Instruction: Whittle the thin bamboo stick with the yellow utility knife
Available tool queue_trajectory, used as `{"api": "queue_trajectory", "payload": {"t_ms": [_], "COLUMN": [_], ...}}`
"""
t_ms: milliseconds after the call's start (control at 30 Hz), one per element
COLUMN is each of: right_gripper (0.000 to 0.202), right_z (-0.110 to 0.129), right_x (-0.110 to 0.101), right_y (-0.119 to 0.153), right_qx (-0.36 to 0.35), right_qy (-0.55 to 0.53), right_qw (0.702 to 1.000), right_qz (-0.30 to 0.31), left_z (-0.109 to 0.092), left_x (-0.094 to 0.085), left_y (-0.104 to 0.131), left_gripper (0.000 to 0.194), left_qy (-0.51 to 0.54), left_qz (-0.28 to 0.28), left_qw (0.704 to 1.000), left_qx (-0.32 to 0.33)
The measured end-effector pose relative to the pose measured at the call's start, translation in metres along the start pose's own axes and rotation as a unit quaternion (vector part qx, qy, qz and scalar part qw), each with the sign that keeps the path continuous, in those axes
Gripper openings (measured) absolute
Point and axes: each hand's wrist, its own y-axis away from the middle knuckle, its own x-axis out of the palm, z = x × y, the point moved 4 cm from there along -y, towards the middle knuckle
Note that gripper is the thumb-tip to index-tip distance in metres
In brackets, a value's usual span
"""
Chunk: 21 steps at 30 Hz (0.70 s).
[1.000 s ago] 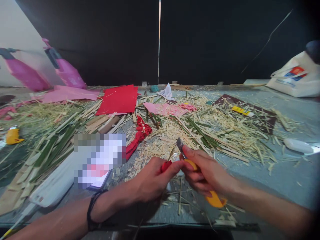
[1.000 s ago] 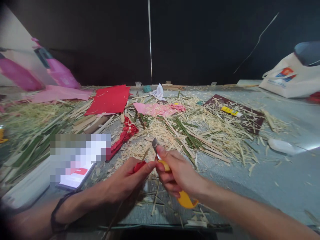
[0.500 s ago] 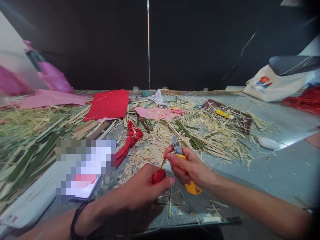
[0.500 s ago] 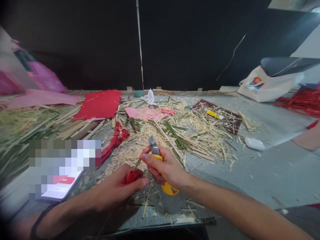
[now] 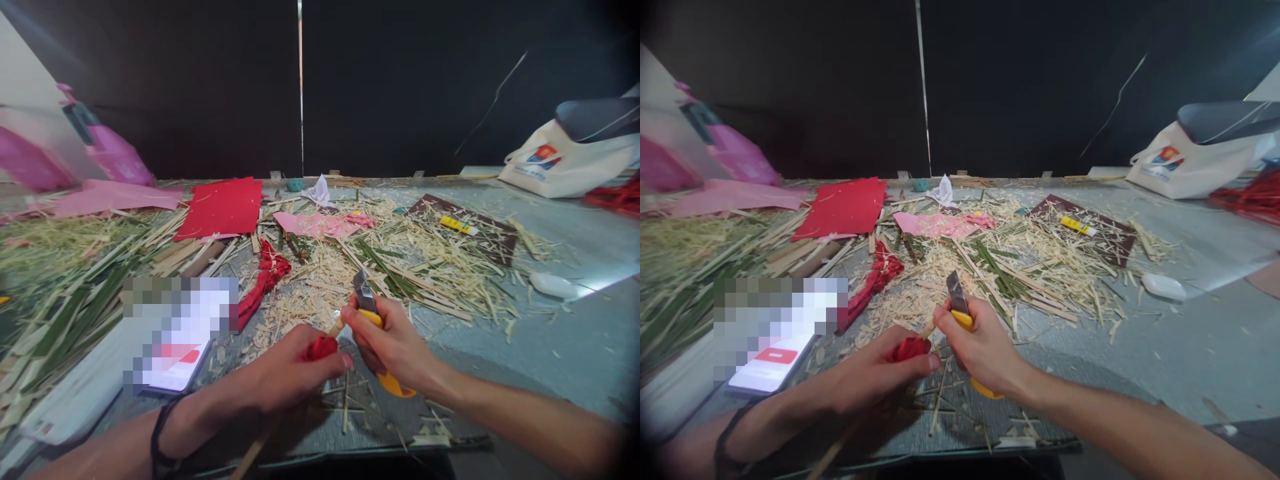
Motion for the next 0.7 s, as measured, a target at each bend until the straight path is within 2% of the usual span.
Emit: {"api": "queue_trajectory", "payload": {"t_ms": [133, 200, 333, 467, 600, 700], "right_gripper": [0.036, 0.034, 0.034, 0.035, 0.029, 0.027], "right_z": [0.002, 0.003, 0.006, 0.005, 0.005, 0.008], "right_x": [0.002, 0.003, 0.005, 0.005, 0.005, 0.005], "right_y": [-0.002, -0.003, -0.001, 0.0, 0.0, 0.001], "right_qx": [0.011, 0.02, 0.013, 0.001, -0.003, -0.007], "right_qy": [-0.038, -0.058, -0.052, -0.062, -0.079, -0.082], "right_qw": [0.999, 0.997, 0.997, 0.997, 0.995, 0.991], "right_qz": [0.035, 0.048, 0.058, 0.046, 0.068, 0.102], "left_z": [0.004, 0.006, 0.004, 0.001, 0.002, 0.007], "left_x": [-0.003, -0.003, 0.001, 0.0, 0.0, 0.001], "left_y": [0.004, 0.002, -0.005, -0.008, -0.006, -0.003], "left_gripper": [0.045, 0.044, 0.043, 0.045, 0.044, 0.043], "left_qy": [0.017, 0.013, -0.023, -0.052, 0.005, 0.035], "left_qz": [-0.047, -0.054, -0.011, -0.011, 0.008, 0.018], "left_qw": [0.998, 0.998, 0.999, 0.997, 0.999, 0.999], "left_qx": [-0.039, -0.036, 0.019, 0.051, 0.039, 0.0]}}
